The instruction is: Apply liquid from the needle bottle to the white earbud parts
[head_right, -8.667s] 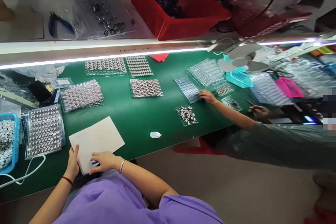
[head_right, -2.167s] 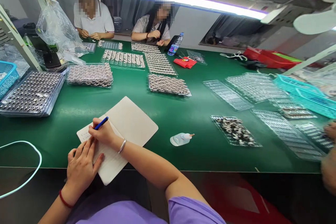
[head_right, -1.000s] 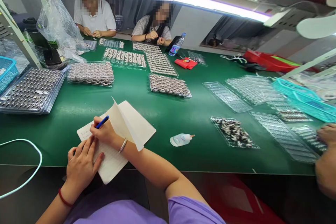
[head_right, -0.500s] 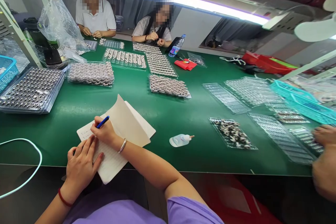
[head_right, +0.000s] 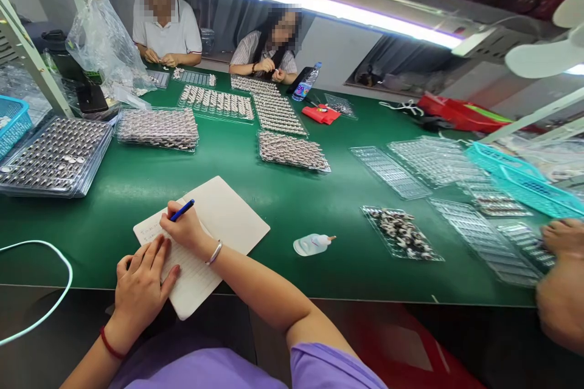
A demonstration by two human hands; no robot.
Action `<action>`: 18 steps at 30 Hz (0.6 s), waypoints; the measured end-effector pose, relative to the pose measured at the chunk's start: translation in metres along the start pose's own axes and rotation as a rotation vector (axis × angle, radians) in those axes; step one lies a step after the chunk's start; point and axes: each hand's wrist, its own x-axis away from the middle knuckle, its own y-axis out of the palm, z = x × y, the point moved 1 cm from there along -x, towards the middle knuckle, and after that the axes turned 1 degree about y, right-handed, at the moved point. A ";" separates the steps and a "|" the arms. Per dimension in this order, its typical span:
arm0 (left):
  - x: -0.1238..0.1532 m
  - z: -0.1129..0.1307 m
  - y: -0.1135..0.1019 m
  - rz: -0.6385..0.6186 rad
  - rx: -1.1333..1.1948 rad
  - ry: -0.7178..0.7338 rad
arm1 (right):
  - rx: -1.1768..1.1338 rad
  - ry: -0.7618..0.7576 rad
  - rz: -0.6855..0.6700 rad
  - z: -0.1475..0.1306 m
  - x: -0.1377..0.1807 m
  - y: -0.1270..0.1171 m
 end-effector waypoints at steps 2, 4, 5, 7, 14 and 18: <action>0.000 0.000 0.000 0.001 0.002 -0.004 | 0.002 0.002 -0.002 0.001 0.000 0.000; 0.001 0.000 -0.001 0.002 0.000 -0.005 | 0.007 0.006 0.000 0.001 0.000 0.000; 0.001 0.000 -0.001 0.002 -0.003 -0.003 | 0.010 0.008 0.003 0.002 -0.001 0.000; 0.001 0.000 -0.001 0.000 -0.009 -0.003 | 0.017 0.013 0.012 0.002 -0.001 0.001; 0.000 0.000 -0.001 0.001 0.001 0.000 | 0.024 0.012 0.032 0.001 0.000 0.000; -0.001 0.000 -0.001 0.003 0.022 -0.009 | 0.029 0.016 0.056 0.001 -0.001 -0.003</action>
